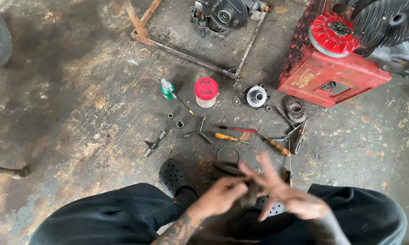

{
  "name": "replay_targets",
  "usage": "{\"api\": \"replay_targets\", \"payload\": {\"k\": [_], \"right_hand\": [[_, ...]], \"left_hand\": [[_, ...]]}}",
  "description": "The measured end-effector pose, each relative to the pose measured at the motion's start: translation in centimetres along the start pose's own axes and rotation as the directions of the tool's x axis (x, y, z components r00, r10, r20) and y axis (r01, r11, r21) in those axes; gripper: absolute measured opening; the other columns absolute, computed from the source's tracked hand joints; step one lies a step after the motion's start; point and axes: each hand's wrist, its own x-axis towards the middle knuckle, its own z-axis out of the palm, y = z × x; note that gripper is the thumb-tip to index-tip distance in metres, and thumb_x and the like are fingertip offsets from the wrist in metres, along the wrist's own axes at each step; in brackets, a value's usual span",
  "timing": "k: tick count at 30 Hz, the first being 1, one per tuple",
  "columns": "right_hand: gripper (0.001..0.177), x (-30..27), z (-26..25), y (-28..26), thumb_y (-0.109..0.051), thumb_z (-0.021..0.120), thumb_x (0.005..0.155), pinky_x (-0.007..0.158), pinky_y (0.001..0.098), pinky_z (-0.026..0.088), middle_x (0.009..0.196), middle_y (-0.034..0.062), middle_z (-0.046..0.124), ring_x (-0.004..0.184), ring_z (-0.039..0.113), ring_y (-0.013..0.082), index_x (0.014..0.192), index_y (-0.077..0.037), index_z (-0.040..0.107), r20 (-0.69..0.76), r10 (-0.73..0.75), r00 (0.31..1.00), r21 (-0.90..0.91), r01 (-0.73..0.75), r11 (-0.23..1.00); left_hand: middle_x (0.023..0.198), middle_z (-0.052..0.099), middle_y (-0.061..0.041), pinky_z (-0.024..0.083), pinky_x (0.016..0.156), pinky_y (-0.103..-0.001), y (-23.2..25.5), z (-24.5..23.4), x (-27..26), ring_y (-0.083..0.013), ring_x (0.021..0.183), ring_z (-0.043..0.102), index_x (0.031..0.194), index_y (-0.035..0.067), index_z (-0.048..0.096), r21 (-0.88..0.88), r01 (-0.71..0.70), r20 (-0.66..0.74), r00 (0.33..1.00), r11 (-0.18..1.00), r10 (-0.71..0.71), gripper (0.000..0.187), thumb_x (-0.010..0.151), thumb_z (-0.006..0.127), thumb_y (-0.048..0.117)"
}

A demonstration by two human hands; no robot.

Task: The person sits on the floor and cleans various small mechanical parts, including cylindrical metal pieces and a ring, using a cloth. They wipe the items thoroughly and place them back on the floor among other tools and components.

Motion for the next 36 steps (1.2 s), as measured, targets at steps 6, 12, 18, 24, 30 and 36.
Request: {"api": "replay_targets", "payload": {"k": [6, 12, 18, 24, 30, 36], "right_hand": [[0.102, 1.8, 2.5, 2.1, -0.076, 0.045, 0.104, 0.083, 0.0429, 0.065, 0.173, 0.0176, -0.005, 0.143, 0.046, 0.0403, 0.156, -0.023, -0.025, 0.026, 0.099, 0.995, -0.157, -0.093, 0.983], [0.097, 1.5, 1.8, 4.1, -0.079, 0.047, 0.101, 0.109, 0.0561, 0.048, 0.173, 0.0055, -0.013, 0.138, 0.043, 0.0351, 0.158, -0.035, -0.018, -0.026, 0.009, 1.0, 0.225, -0.003, 0.974], [0.084, 2.4, 1.2, 5.0, -0.079, 0.036, 0.096, 0.118, 0.0594, 0.032, 0.174, 0.0064, -0.001, 0.139, 0.046, 0.0286, 0.162, -0.041, 0.003, -0.109, -0.059, 0.992, 0.536, 0.109, 0.837], [0.092, 3.0, 0.0, 3.0, -0.078, 0.04, 0.095, 0.11, 0.0567, 0.041, 0.174, 0.0039, -0.007, 0.119, 0.06, 0.0263, 0.162, -0.039, -0.009, -0.073, -0.064, 0.995, 0.428, 0.089, 0.899], [0.097, 0.2, -3.1, 3.4, -0.058, 0.062, 0.092, 0.102, 0.053, 0.05, 0.164, 0.0199, 0.035, 0.134, 0.055, 0.0417, 0.164, -0.014, 0.015, -0.43, -0.097, 0.898, -0.158, 0.03, 0.987], [0.093, 2.8, 0.1, 8.4, 0.005, 0.074, 0.083, 0.122, 0.0363, 0.03, 0.169, 0.0143, 0.025, 0.153, 0.031, 0.0252, 0.159, -0.003, 0.021, -0.336, 0.065, 0.939, -0.51, -0.24, 0.826]], "left_hand": [[0.097, 0.066, -0.001, 0.046, 0.078, -0.022, 0.5, 1.8, -1.4, -0.0082, 0.085, 0.054, 0.117, 0.003, 0.068, 0.106, 0.312, 0.008, 0.949, 0.944, -0.315, 0.03, 0.107, 0.057, 0.029], [0.08, 0.071, -0.006, 0.044, 0.057, -0.025, 3.5, 3.6, -0.2, -0.0105, 0.062, 0.055, 0.102, 0.0, 0.075, 0.316, 0.105, -0.189, 0.981, 0.943, -0.046, 0.014, 0.094, 0.07, 0.011], [0.061, 0.059, -0.004, 0.045, 0.055, -0.032, 4.7, 3.0, 1.3, -0.0168, 0.052, 0.052, 0.068, 0.005, 0.067, 0.914, -0.123, -0.116, 0.833, 0.387, 0.54, 0.032, 0.08, 0.084, 0.03], [0.064, 0.05, 0.001, 0.045, 0.069, -0.032, 6.2, 1.7, 1.6, -0.0158, 0.059, 0.05, 0.063, 0.009, 0.055, 0.959, -0.194, -0.01, 0.709, 0.209, 0.705, 0.043, 0.081, 0.083, 0.035], [0.075, 0.059, -0.002, 0.043, 0.054, -0.028, 8.9, -0.3, -0.1, -0.0131, 0.061, 0.049, 0.088, 0.004, 0.07, 0.734, -0.098, -0.324, 0.818, 0.672, 0.475, 0.041, 0.103, 0.052, 0.038], [0.094, 0.059, -0.007, 0.048, 0.079, -0.038, 12.6, 0.9, -0.8, -0.0246, 0.088, 0.059, 0.093, 0.008, 0.055, 0.857, -0.022, 0.037, 0.999, 0.514, -0.019, 0.015, 0.099, 0.06, 0.02]]}}
